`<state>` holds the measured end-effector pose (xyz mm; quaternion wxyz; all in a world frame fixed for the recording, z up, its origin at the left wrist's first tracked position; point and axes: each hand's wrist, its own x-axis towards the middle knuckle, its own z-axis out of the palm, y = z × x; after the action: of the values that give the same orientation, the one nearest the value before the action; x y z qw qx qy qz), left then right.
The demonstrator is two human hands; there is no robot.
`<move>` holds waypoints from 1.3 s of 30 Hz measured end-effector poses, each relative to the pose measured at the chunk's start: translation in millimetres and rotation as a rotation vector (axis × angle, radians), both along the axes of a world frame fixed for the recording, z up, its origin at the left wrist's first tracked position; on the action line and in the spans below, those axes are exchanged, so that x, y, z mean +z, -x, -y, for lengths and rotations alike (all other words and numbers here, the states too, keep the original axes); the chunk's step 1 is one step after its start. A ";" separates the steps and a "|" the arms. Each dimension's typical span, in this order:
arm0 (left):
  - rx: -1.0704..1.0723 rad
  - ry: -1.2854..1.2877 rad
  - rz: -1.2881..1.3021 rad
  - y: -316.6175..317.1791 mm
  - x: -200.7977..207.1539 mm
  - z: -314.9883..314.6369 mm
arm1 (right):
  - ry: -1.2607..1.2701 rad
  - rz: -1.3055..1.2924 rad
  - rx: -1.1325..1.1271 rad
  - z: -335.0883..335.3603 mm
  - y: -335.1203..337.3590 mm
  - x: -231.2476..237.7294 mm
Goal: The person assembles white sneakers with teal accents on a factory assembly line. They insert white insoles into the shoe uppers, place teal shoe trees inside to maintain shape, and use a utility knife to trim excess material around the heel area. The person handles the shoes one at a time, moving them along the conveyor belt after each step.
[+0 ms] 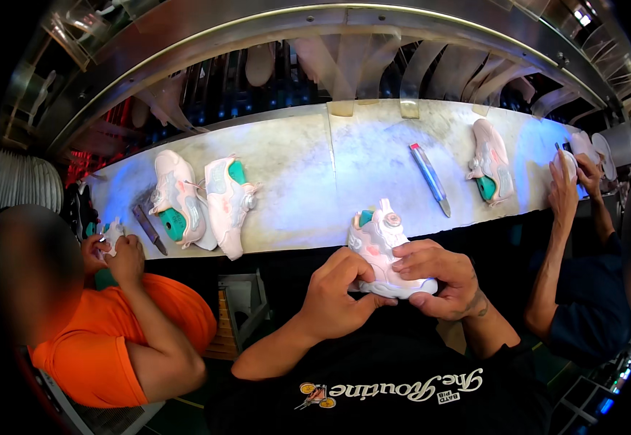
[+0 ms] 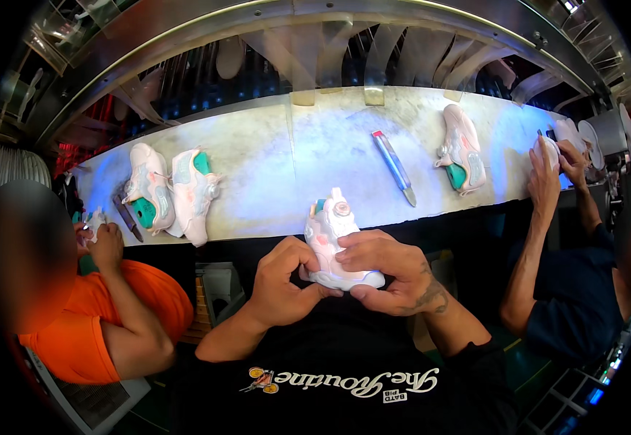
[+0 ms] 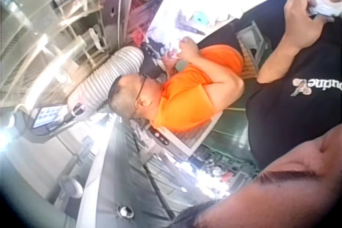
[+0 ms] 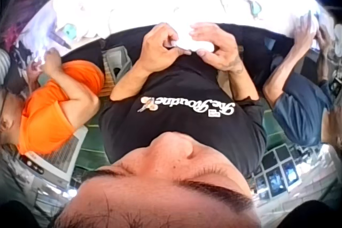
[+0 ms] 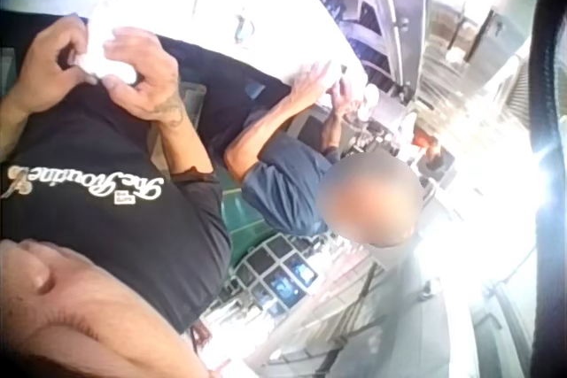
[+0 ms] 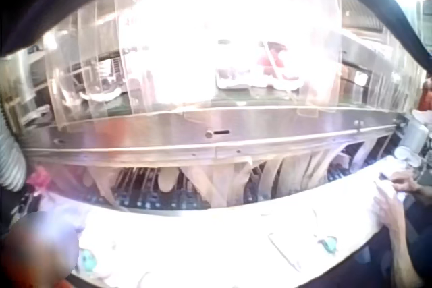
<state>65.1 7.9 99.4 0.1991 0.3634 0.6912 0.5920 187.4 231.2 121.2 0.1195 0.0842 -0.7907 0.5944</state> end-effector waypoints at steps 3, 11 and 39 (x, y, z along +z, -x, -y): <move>-0.057 0.020 0.008 4.0 0.2 -1.5 | -0.021 0.018 -0.033 6.4 2.1 3.8; -0.081 -0.019 -0.001 -0.3 -9.2 -8.3 | 0.022 0.064 -0.036 1.2 -6.5 -4.8; 0.048 -0.022 -0.129 -16.1 -24.0 -4.8 | -0.114 0.101 -0.023 -8.6 21.9 14.1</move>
<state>81.2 12.7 75.4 0.1360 0.3863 0.7045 0.5796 165.5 239.8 135.3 0.0813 0.0516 -0.8293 0.5504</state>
